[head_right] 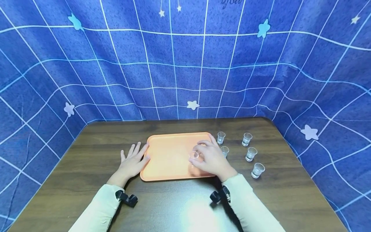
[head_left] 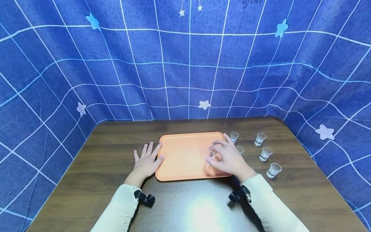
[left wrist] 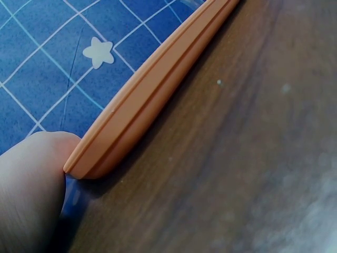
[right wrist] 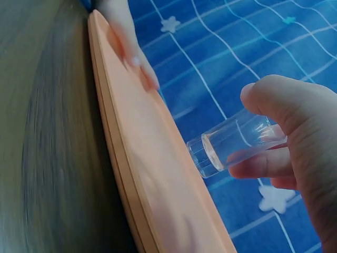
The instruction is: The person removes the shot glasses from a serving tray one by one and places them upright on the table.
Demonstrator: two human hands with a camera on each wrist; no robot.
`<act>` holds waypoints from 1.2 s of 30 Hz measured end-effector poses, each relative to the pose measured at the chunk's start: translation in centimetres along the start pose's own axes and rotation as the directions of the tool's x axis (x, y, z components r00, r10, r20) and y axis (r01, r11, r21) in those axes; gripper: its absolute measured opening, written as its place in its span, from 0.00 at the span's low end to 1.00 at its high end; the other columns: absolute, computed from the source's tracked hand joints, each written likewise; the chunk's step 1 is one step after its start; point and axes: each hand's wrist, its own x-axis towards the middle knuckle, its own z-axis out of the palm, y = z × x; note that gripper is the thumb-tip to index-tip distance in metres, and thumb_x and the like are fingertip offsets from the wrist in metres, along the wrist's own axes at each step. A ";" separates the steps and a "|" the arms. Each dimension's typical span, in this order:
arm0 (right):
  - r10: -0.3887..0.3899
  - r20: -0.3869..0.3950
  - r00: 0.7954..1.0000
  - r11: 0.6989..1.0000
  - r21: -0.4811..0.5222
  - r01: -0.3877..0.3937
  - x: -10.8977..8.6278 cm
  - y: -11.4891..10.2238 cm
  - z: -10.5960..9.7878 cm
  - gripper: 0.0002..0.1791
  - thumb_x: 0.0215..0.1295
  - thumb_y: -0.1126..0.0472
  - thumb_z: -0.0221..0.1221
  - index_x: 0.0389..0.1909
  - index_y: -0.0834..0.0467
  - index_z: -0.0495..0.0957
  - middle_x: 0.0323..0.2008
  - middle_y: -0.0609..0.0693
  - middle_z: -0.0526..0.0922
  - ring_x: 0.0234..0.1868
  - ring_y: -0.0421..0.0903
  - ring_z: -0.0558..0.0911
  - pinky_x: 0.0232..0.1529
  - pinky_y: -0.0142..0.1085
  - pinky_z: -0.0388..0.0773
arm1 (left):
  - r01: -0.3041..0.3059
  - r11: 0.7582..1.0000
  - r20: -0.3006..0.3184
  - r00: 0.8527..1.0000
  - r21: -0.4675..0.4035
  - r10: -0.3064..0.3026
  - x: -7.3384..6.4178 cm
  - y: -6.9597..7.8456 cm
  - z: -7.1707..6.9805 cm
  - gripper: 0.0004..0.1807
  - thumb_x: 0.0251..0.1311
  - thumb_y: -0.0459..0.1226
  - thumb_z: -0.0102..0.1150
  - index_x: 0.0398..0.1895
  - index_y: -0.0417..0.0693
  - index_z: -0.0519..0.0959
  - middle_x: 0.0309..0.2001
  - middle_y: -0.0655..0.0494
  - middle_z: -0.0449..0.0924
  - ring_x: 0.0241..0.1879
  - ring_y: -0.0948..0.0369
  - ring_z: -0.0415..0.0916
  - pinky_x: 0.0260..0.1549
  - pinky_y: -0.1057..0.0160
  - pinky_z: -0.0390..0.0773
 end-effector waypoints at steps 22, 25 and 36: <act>0.083 0.000 0.997 0.993 -0.089 -0.082 -6.9 4.6 -7.2 0.12 0.48 0.52 0.74 0.32 0.49 0.82 0.37 0.46 0.86 0.52 0.57 0.82 0.74 0.60 0.47 | -0.005 1.000 -0.008 1.000 0.015 0.005 0.1 -0.3 0.4 0.37 0.75 0.62 0.36 0.82 0.66 0.48 0.81 0.43 0.41 0.79 0.40 0.34 0.65 0.26 0.23; 0.060 0.019 0.998 0.994 -0.092 -0.058 -7.7 4.8 -7.4 0.13 0.48 0.53 0.74 0.34 0.50 0.83 0.37 0.46 0.86 0.51 0.57 0.82 0.76 0.56 0.46 | -0.004 1.000 -0.003 1.000 0.004 0.004 0.1 -0.3 0.4 0.37 0.74 0.62 0.36 0.82 0.66 0.48 0.81 0.43 0.41 0.79 0.40 0.33 0.65 0.26 0.22; -0.011 0.083 0.997 0.997 -0.081 0.018 -8.4 5.0 -6.7 0.14 0.47 0.53 0.72 0.35 0.50 0.83 0.33 0.38 0.82 0.45 0.47 0.82 0.72 0.50 0.54 | -0.006 1.000 0.006 1.000 0.002 0.006 0.5 -0.6 0.7 0.38 0.74 0.64 0.33 0.82 0.67 0.47 0.82 0.43 0.39 0.79 0.40 0.32 0.64 0.26 0.21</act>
